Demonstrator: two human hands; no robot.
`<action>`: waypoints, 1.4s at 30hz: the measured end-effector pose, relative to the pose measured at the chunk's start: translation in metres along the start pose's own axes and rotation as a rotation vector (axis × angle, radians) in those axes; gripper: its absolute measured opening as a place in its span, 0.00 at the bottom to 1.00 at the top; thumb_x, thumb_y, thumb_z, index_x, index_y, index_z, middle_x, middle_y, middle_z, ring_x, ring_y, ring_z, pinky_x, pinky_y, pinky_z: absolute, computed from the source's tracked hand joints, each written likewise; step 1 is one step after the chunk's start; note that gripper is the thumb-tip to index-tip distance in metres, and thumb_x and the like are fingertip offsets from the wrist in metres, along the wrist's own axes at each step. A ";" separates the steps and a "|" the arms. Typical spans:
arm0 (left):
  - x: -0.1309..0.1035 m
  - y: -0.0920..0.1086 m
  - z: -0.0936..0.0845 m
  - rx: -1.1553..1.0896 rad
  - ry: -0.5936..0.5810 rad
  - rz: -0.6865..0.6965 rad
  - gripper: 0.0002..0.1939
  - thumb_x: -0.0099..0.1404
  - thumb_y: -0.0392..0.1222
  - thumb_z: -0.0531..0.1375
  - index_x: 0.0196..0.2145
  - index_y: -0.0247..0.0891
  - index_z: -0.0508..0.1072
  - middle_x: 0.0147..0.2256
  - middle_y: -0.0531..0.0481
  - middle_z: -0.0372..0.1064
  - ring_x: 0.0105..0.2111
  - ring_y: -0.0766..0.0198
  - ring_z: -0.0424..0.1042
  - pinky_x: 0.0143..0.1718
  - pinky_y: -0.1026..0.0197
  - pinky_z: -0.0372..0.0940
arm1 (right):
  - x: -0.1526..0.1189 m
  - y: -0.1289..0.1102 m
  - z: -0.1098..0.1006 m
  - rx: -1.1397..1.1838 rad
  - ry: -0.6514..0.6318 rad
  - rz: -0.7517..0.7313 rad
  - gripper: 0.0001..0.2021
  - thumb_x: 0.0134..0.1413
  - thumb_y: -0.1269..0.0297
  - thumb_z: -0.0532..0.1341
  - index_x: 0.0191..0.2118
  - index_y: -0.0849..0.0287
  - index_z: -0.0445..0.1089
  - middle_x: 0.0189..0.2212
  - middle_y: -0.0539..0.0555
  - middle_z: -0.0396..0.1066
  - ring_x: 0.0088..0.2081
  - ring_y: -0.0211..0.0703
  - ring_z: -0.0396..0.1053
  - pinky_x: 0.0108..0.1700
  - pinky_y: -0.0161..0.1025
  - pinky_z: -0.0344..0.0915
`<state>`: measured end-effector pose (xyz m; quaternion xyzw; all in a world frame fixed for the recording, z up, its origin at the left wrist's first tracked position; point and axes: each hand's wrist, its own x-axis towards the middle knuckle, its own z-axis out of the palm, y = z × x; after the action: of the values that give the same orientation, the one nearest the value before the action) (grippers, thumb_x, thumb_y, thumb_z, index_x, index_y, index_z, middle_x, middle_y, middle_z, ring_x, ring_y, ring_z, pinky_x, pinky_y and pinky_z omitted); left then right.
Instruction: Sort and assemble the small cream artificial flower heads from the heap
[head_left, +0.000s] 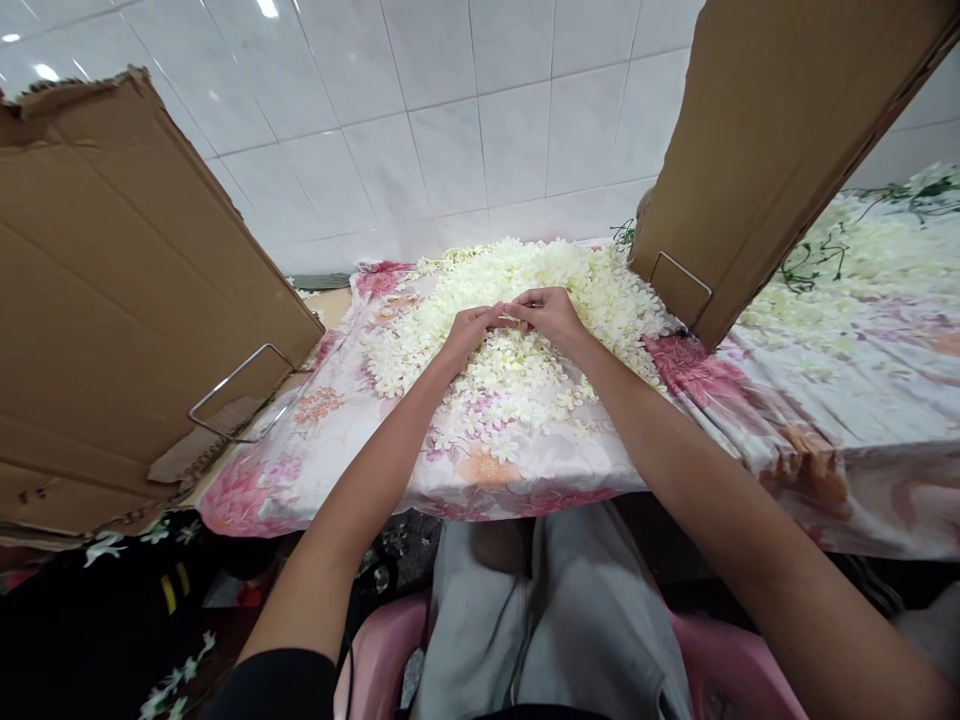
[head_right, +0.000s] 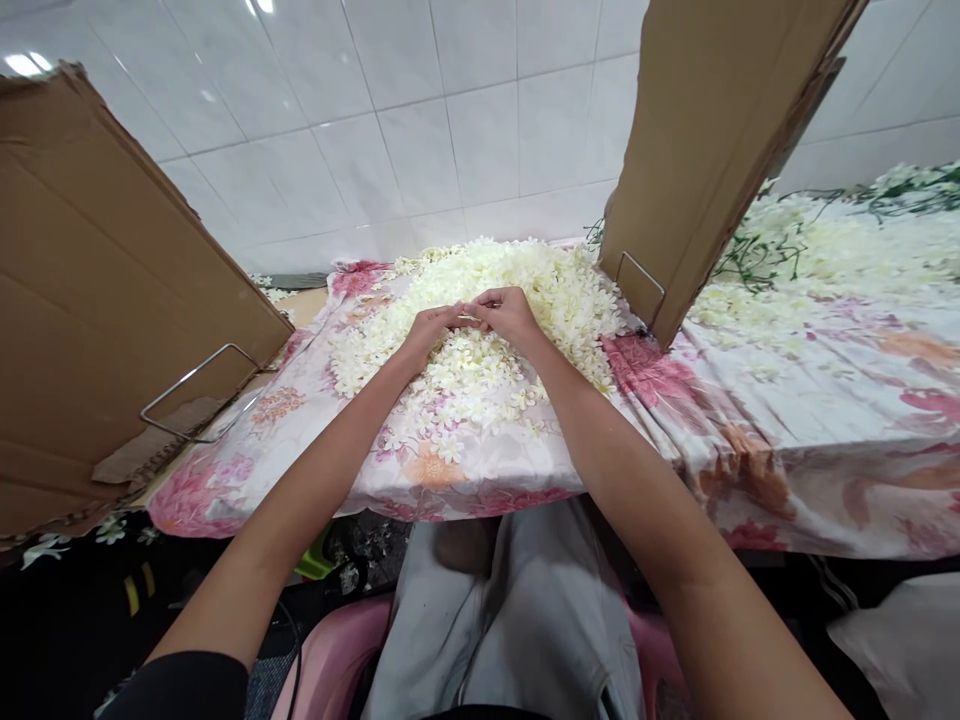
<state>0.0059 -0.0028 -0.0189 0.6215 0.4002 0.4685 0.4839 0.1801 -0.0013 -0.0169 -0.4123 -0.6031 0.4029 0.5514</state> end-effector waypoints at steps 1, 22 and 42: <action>0.000 0.000 0.000 0.000 -0.006 0.002 0.29 0.58 0.68 0.70 0.37 0.36 0.84 0.36 0.40 0.84 0.46 0.51 0.79 0.54 0.54 0.67 | 0.000 0.000 0.000 -0.005 -0.007 0.014 0.30 0.33 0.37 0.80 0.27 0.60 0.76 0.19 0.52 0.70 0.21 0.38 0.65 0.25 0.38 0.67; 0.013 -0.017 0.002 0.046 0.135 0.034 0.34 0.60 0.75 0.63 0.27 0.35 0.79 0.27 0.44 0.79 0.31 0.58 0.77 0.37 0.59 0.68 | 0.000 0.002 0.002 -0.191 -0.074 -0.054 0.14 0.48 0.56 0.72 0.31 0.65 0.80 0.25 0.56 0.77 0.27 0.39 0.67 0.28 0.35 0.61; 0.012 -0.017 -0.003 0.141 -0.015 0.136 0.32 0.62 0.71 0.64 0.35 0.35 0.81 0.30 0.45 0.80 0.38 0.55 0.78 0.50 0.56 0.69 | 0.004 0.004 0.003 -0.128 -0.042 -0.003 0.20 0.48 0.49 0.76 0.28 0.62 0.74 0.21 0.51 0.69 0.23 0.36 0.62 0.26 0.35 0.59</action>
<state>0.0051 0.0133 -0.0327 0.6832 0.3853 0.4661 0.4092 0.1774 0.0035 -0.0196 -0.4373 -0.6396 0.3711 0.5118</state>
